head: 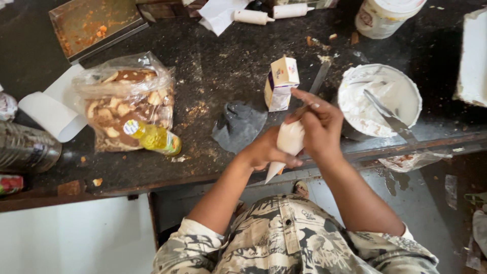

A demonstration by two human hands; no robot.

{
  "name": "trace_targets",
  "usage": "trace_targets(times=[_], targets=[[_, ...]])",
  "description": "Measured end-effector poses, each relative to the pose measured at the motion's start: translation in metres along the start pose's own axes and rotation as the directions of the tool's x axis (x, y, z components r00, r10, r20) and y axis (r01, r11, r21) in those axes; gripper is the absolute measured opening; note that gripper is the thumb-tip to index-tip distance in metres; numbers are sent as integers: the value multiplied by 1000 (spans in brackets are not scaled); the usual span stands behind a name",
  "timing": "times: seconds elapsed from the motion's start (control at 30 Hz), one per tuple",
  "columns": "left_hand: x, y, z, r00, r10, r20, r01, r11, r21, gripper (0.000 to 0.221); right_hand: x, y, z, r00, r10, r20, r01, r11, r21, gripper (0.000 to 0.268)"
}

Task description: The person pours yellow glaze from a bucket onto a cake and spreads it with a spatula, then fills a piping bag with white frosting using a spatula.

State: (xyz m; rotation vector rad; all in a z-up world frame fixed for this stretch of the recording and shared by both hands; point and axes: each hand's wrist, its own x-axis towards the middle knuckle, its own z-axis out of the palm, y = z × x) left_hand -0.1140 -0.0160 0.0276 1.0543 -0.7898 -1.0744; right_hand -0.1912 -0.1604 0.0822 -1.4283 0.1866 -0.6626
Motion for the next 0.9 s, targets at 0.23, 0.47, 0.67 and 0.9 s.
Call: trace_targets(times=[0.23, 0.47, 0.67, 0.9], targets=[[-11, 9, 9, 992, 18, -123, -21, 1000, -20, 72, 1, -20, 11, 989, 65, 136, -73, 996, 50, 60], [-34, 23, 30, 921, 260, -292, -88, 865, 494, 77, -35, -5, 20, 983, -27, 179, -1, 988, 156, 49], [-51, -10, 4, 957, 239, -166, -178, 931, 318, 69, -56, 20, 27, 964, -9, 267, 35, 995, -96, 44], [-62, -51, -73, 781, 17, -624, 435, 703, 563, 63, -69, 52, 12, 997, -27, 68, 55, 887, -458, 62]])
